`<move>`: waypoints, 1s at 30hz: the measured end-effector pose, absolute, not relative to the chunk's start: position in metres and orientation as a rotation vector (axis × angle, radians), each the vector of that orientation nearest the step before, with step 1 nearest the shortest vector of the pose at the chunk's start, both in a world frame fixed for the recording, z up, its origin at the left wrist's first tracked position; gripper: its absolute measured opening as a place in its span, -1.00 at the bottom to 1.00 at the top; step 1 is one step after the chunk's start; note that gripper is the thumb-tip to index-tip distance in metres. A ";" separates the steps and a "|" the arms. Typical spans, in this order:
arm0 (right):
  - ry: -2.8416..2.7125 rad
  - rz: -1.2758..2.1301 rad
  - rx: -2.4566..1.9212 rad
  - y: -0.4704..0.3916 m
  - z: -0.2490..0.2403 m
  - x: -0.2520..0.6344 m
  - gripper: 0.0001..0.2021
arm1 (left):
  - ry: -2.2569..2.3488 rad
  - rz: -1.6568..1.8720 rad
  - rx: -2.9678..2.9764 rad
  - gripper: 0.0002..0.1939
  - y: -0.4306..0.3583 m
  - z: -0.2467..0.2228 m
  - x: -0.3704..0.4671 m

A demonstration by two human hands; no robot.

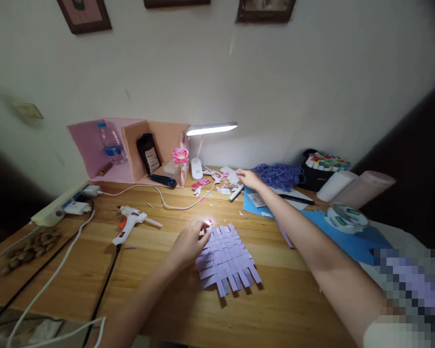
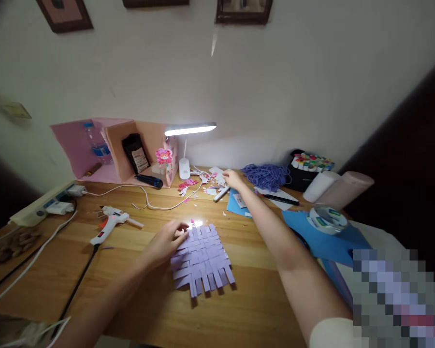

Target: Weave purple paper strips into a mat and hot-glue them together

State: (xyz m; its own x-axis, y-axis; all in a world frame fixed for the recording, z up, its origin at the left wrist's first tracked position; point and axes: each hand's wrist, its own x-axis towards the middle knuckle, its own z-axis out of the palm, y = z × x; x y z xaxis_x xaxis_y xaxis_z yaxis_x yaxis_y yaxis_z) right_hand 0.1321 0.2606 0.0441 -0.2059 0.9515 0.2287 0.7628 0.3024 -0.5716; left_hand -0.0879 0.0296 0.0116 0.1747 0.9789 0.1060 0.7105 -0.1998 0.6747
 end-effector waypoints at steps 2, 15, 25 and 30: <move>-1.983 0.485 -1.546 0.259 0.039 0.147 -0.74 | 1.546 0.706 1.986 -0.75 0.042 0.008 -0.077; -1.845 0.999 -1.280 0.090 -0.008 0.171 -0.79 | 1.376 0.583 1.715 -0.59 0.067 0.000 -0.082; -1.560 1.608 -1.123 0.048 0.000 0.164 -0.58 | 1.240 0.834 1.282 -0.51 0.057 0.009 -0.091; -1.343 1.623 -1.193 0.048 -0.007 0.166 -0.64 | 1.215 0.959 0.978 -0.45 0.050 0.009 -0.076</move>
State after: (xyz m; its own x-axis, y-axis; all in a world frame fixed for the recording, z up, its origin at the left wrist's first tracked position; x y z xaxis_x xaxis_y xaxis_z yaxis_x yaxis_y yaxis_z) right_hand 0.1657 0.0480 -0.0066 -0.3260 0.9212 -0.2122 0.0361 -0.2122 -0.9766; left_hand -0.0765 0.0496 0.0088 0.1014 0.9517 -0.2897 -0.0607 0.2966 0.9531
